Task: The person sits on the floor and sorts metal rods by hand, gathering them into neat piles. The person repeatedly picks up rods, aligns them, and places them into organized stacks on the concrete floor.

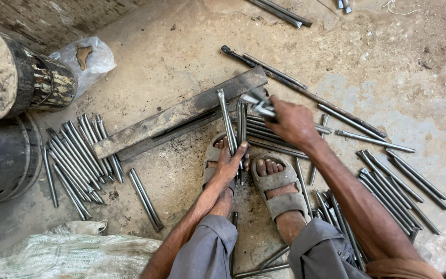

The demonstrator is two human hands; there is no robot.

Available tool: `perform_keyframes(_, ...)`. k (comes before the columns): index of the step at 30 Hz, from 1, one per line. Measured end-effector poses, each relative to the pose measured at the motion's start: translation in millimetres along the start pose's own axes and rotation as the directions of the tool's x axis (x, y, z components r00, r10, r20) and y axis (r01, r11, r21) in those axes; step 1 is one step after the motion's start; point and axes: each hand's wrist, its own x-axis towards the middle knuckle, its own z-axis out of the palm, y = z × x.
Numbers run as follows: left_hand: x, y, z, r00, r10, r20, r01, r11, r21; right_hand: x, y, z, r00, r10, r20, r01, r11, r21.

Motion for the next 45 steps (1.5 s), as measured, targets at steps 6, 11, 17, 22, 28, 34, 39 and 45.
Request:
perform_keyframes(6,-3,11,3,0.999,0.001,-0.039,-0.004,0.997,-0.075,27,13,40,0.963,-0.255,-0.084,0.224,0.936,-0.272)
perform_keyframes(11,-7,22,2,0.998,0.048,-0.043,-0.058,0.963,-0.264,34,20,54,0.984,-0.176,-0.038,0.162,0.957,-0.242)
perform_keyframes(17,-11,32,-8,0.993,0.055,-0.1,-0.081,0.96,-0.268,25,24,61,0.951,-0.291,-0.107,0.235,0.902,-0.363)
perform_keyframes(22,-11,33,-15,0.997,0.043,-0.069,-0.057,0.974,-0.218,19,9,77,0.97,-0.193,-0.145,0.097,0.862,-0.497)
perform_keyframes(28,-12,26,-18,0.995,0.025,-0.099,-0.05,0.963,-0.266,19,-4,84,0.988,0.026,-0.151,-0.073,0.947,-0.314)
perform_keyframes(34,-12,27,-13,0.995,0.009,-0.1,-0.031,0.973,-0.229,25,4,74,0.971,-0.211,-0.113,0.106,0.801,-0.59)
perform_keyframes(39,-11,30,-11,0.996,0.019,-0.088,-0.039,0.97,-0.239,14,7,66,0.964,-0.245,-0.107,0.161,0.852,-0.499)
perform_keyframes(45,-10,29,-12,0.996,0.023,-0.085,-0.044,0.967,-0.253,4,9,55,0.957,-0.253,-0.14,0.18,0.901,-0.394)
